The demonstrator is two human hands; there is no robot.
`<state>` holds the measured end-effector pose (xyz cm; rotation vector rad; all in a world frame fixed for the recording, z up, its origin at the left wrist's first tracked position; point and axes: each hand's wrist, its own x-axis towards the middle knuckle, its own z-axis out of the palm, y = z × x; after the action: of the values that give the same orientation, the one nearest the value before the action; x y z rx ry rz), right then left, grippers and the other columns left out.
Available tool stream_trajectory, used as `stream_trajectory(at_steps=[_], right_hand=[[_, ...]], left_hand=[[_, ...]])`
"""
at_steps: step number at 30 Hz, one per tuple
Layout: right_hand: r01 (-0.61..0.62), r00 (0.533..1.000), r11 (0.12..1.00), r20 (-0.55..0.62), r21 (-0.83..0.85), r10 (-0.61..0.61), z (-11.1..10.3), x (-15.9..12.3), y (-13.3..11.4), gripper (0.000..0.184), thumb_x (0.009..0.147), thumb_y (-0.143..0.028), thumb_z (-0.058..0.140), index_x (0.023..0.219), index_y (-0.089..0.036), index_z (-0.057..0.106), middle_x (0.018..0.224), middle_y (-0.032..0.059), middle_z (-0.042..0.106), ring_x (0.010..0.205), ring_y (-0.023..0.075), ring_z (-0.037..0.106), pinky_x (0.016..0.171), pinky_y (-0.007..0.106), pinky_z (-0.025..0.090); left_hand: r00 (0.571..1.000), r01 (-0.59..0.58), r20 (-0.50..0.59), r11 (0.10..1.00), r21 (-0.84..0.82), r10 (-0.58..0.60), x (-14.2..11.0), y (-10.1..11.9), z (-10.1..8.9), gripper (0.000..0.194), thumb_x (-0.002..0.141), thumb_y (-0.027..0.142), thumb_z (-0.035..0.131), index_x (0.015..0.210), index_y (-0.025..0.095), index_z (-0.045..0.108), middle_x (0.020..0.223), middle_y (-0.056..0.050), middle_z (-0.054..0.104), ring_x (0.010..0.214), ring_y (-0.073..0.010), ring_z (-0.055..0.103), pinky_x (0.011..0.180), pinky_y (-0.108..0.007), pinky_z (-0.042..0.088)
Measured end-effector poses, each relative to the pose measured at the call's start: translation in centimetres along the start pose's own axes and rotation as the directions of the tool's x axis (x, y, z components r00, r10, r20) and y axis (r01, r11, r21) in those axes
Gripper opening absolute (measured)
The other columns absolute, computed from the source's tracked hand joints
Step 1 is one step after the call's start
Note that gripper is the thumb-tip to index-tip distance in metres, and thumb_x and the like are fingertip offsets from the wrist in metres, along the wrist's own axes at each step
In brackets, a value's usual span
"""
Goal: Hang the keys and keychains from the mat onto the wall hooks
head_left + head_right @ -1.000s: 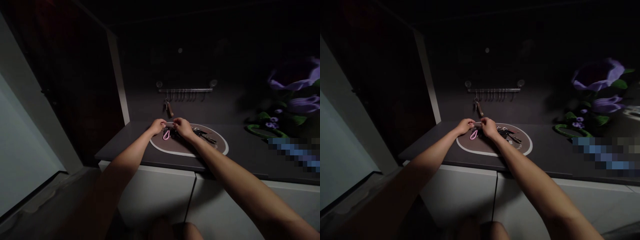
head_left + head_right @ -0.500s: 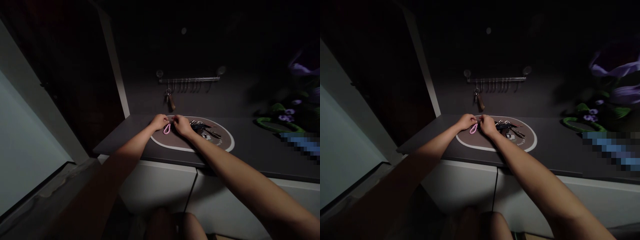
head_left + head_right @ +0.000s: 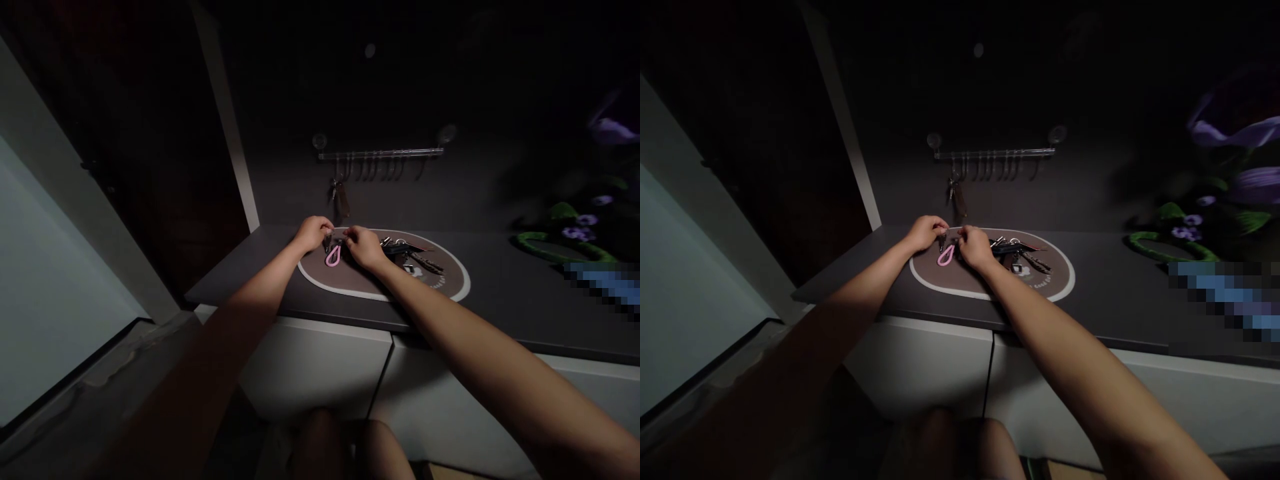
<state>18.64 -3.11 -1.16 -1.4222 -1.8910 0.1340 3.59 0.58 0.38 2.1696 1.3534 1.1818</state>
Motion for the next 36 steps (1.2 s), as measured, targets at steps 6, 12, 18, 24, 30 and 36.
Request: stream_trajectory(at_steps=[6,12,18,24,30,36], right_hand=[[0.027,0.998,0.996,-0.056,0.080,-0.023,0.0,0.0,0.1,0.019,0.079,-0.018,0.049,0.090,-0.015,0.064,0.094,0.0100,0.065,0.090,0.0187,0.057,0.084,0.030,0.040],[0.052,0.993,0.951,-0.118,0.305,-0.017,0.2,0.3,0.4,0.020,0.079,-0.025,0.051,0.092,-0.016,0.063,0.089,0.0068,0.065,0.083,0.0162,0.057,0.080,0.031,0.042],[0.072,0.993,0.865,-0.116,0.497,-0.016,0.6,0.7,0.7,0.020,0.077,-0.030,0.052,0.088,-0.016,0.063,0.085,0.0047,0.065,0.078,0.0143,0.056,0.076,0.028,0.043],[0.041,0.994,0.811,-0.109,0.583,0.028,0.7,0.8,0.7,0.021,0.075,-0.033,0.053,0.083,-0.016,0.062,0.077,0.0030,0.063,0.069,0.0122,0.053,0.068,0.025,0.043],[0.018,0.995,0.778,-0.088,0.628,0.048,0.6,0.8,0.7,0.023,0.072,-0.036,0.056,0.080,-0.015,0.060,0.069,0.0008,0.059,0.062,0.0109,0.050,0.063,0.024,0.042],[0.031,0.992,0.776,-0.115,0.630,0.054,0.6,0.9,0.8,0.021,0.072,-0.035,0.056,0.078,-0.016,0.059,0.071,0.0009,0.059,0.065,0.0114,0.051,0.065,0.024,0.042]], left_hand=[[0.995,0.064,-0.049,0.951,-0.303,-0.082,0.2,0.4,-0.5,0.011,0.070,0.008,0.058,0.076,0.012,0.066,0.070,-0.003,0.064,0.066,-0.0105,0.055,0.068,-0.023,0.044],[0.987,0.146,0.039,0.782,-0.605,-0.154,0.0,0.9,-0.5,0.012,0.069,0.008,0.061,0.081,0.010,0.063,0.068,-0.002,0.063,0.062,-0.0077,0.056,0.066,-0.023,0.045],[0.987,0.154,0.079,0.703,-0.694,-0.138,-0.2,1.3,-0.6,0.016,0.066,0.009,0.065,0.082,0.010,0.064,0.071,-0.003,0.064,0.062,-0.0070,0.056,0.065,-0.023,0.046],[0.982,0.186,0.110,0.687,-0.703,-0.153,-0.4,1.7,-0.6,0.018,0.065,0.012,0.068,0.082,0.010,0.064,0.073,-0.002,0.064,0.062,-0.0064,0.055,0.065,-0.023,0.044],[0.987,0.161,0.110,0.705,-0.691,-0.118,-0.5,1.6,-0.3,0.017,0.066,0.011,0.067,0.083,0.011,0.065,0.074,-0.002,0.064,0.062,-0.0055,0.053,0.066,-0.023,0.044],[0.992,0.122,0.079,0.699,-0.705,-0.094,-0.3,1.2,0.2,0.017,0.067,0.011,0.065,0.084,0.012,0.066,0.075,-0.003,0.065,0.062,-0.0058,0.054,0.062,-0.020,0.043]])
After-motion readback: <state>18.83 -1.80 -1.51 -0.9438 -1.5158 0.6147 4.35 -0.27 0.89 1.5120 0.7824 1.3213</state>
